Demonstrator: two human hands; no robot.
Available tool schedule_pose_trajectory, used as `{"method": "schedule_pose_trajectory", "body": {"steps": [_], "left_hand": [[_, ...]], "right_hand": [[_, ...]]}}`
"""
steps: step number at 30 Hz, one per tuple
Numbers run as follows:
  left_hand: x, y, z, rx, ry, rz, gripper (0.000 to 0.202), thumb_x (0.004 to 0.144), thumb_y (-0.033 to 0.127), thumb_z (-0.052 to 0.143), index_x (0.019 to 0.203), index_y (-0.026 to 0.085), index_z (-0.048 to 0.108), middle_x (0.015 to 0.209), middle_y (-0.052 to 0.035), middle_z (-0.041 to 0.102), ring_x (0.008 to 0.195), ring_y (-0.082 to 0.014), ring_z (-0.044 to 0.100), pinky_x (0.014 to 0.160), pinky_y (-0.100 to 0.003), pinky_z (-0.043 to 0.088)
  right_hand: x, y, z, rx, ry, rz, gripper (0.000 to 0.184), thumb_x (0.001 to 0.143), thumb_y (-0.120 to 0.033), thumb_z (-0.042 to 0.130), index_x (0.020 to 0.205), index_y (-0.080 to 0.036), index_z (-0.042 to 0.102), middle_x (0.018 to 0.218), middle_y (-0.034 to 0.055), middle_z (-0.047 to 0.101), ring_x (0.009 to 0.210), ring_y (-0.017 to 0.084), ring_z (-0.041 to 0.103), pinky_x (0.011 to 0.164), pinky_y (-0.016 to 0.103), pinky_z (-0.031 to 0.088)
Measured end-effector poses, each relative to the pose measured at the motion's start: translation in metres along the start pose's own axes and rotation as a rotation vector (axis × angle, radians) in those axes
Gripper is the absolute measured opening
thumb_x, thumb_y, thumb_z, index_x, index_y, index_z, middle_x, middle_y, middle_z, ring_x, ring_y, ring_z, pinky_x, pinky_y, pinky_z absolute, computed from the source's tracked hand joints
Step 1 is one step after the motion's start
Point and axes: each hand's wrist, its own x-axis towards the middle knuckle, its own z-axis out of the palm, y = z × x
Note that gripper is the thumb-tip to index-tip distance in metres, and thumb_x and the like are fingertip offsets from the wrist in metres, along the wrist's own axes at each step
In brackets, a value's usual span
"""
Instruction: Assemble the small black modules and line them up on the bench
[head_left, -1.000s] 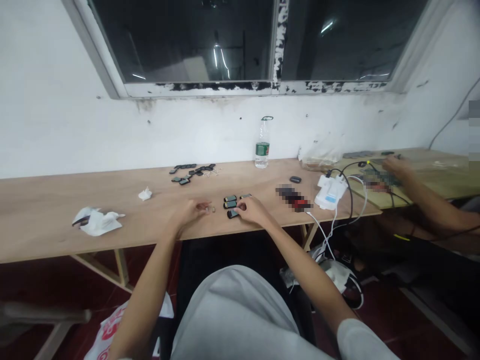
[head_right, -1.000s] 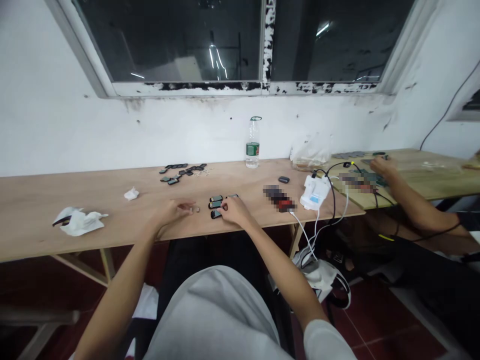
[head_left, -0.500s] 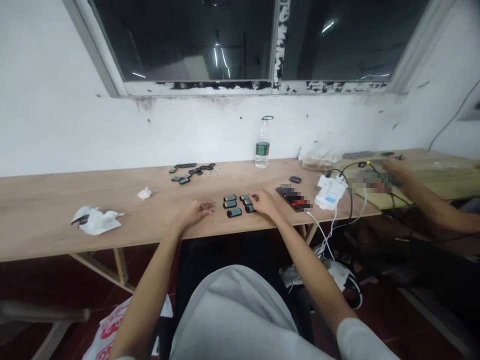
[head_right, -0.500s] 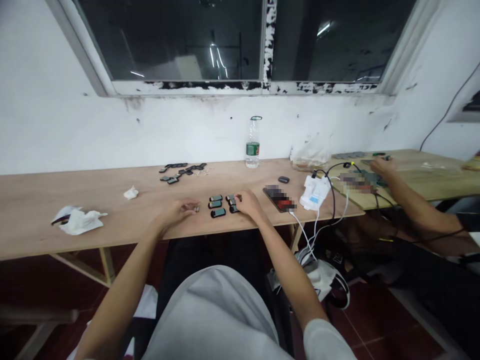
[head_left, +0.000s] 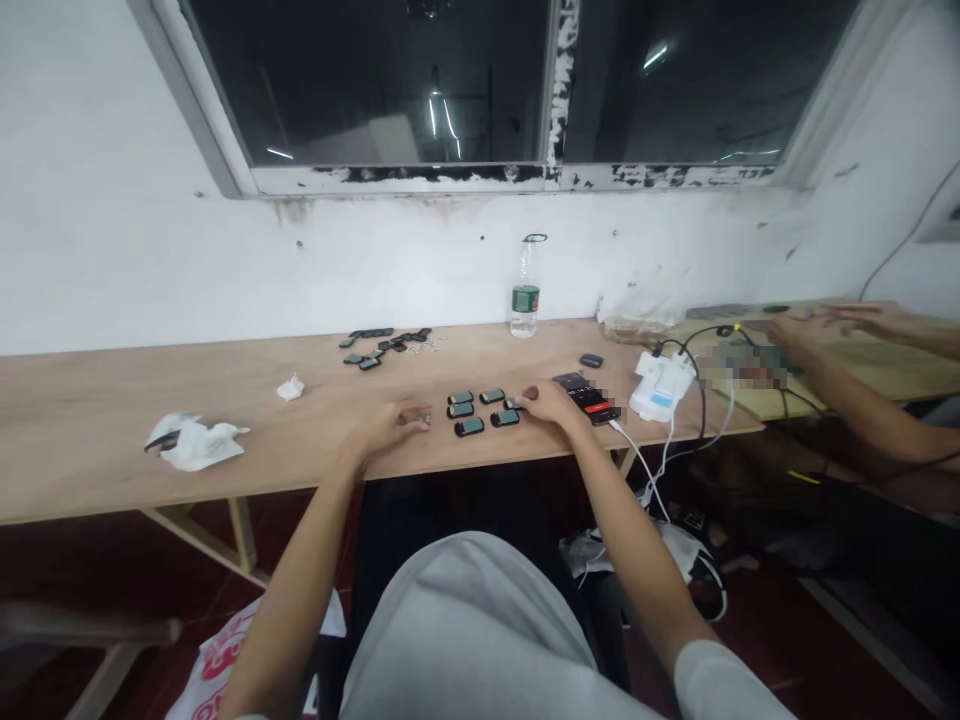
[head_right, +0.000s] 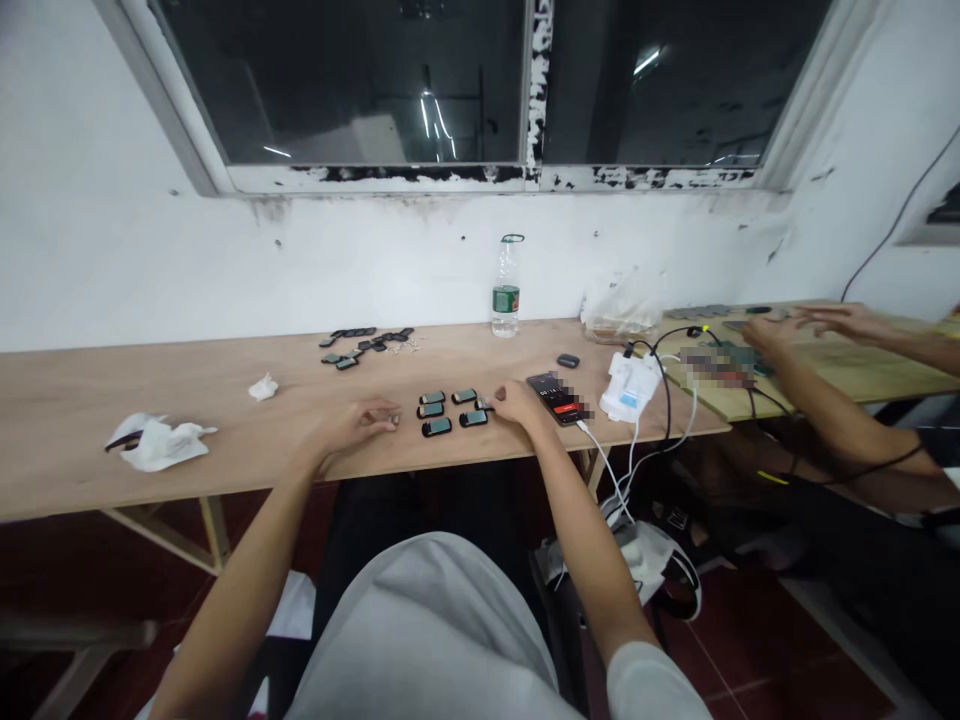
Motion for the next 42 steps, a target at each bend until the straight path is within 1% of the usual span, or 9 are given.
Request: {"method": "schedule_pose_trajectory", "body": {"steps": [4,8,11,13,17,21,27,34,42], "left_hand": [[-0.001,0.011,-0.006,0.042,0.036,0.070,0.047,0.084,0.058,0.066,0.112,0.020,0.074,0.125,-0.0108,0.069,0.098,-0.0255,0.070,0.084,-0.035,0.058],[-0.003,0.022,-0.012,0.073,0.074,0.124,0.046,0.086,0.057,0.066,0.113,0.020,0.073,0.124,-0.0107,0.068,0.103,-0.0258,0.069,0.084,-0.035,0.058],[-0.004,0.032,-0.011,0.095,0.131,0.238,0.039,0.087,0.054,0.067,0.107,0.021,0.074,0.118,-0.0093,0.069,0.104,-0.0254,0.068,0.089,-0.036,0.057],[-0.005,0.040,-0.007,0.099,0.164,0.323,0.033,0.091,0.050,0.063,0.099,0.021,0.075,0.109,-0.0085,0.072,0.099,-0.0237,0.069,0.090,-0.035,0.056],[-0.005,0.061,0.006,0.093,0.264,0.433,0.027,0.095,0.040,0.059,0.089,0.019,0.075,0.095,-0.0078,0.073,0.086,-0.0196,0.071,0.076,-0.028,0.058],[-0.003,0.077,0.020,0.108,0.337,0.525,0.017,0.093,0.031,0.064,0.099,0.020,0.075,0.102,-0.0075,0.074,0.089,-0.0191,0.072,0.077,-0.027,0.059],[0.000,0.075,0.031,0.134,0.355,0.512,0.025,0.093,0.027,0.063,0.115,0.022,0.072,0.116,-0.0070,0.073,0.102,-0.0209,0.072,0.092,-0.032,0.058],[-0.002,0.076,0.028,0.145,0.313,0.522,0.026,0.094,0.029,0.061,0.116,0.022,0.072,0.116,-0.0076,0.074,0.101,-0.0212,0.072,0.088,-0.031,0.059],[-0.004,0.067,0.028,0.235,0.349,0.569,0.026,0.096,0.031,0.059,0.117,0.022,0.072,0.118,-0.0086,0.074,0.095,-0.0206,0.074,0.084,-0.030,0.062]], "right_hand": [[0.000,0.004,-0.003,0.037,-0.028,0.014,0.020,0.083,-0.034,0.070,0.076,-0.015,0.071,0.081,0.0096,0.075,0.075,0.020,0.066,0.068,0.026,0.042],[0.000,-0.002,-0.006,0.230,0.076,0.002,0.018,0.079,-0.031,0.073,0.081,-0.015,0.067,0.083,0.0068,0.073,0.074,0.018,0.064,0.068,0.025,0.045],[-0.002,-0.012,-0.012,0.404,0.128,-0.044,0.020,0.078,-0.034,0.072,0.081,-0.014,0.068,0.083,0.0071,0.073,0.076,0.019,0.066,0.071,0.027,0.048],[-0.005,-0.022,-0.016,0.462,0.137,-0.088,0.022,0.078,-0.035,0.073,0.083,-0.014,0.070,0.084,0.0078,0.074,0.079,0.019,0.067,0.074,0.028,0.050],[-0.015,-0.045,-0.021,0.528,0.105,-0.158,0.024,0.079,-0.037,0.074,0.087,-0.015,0.073,0.087,0.0090,0.075,0.080,0.020,0.068,0.075,0.029,0.053],[-0.027,-0.068,-0.019,0.634,-0.018,-0.201,0.028,0.083,-0.040,0.072,0.094,-0.015,0.072,0.090,0.0091,0.076,0.067,0.017,0.070,0.061,0.027,0.053],[-0.033,-0.087,-0.010,0.703,-0.118,-0.249,0.028,0.084,-0.041,0.071,0.095,-0.016,0.069,0.081,0.0059,0.074,0.067,0.018,0.072,0.057,0.024,0.053],[-0.035,-0.089,-0.008,0.713,-0.127,-0.253,0.027,0.084,-0.040,0.072,0.095,-0.017,0.068,0.083,0.0053,0.074,0.066,0.017,0.072,0.057,0.023,0.053],[-0.033,-0.091,-0.006,0.771,-0.150,-0.259,0.028,0.082,-0.042,0.074,0.093,-0.017,0.068,0.088,0.0057,0.074,0.068,0.017,0.071,0.059,0.024,0.055]]}}
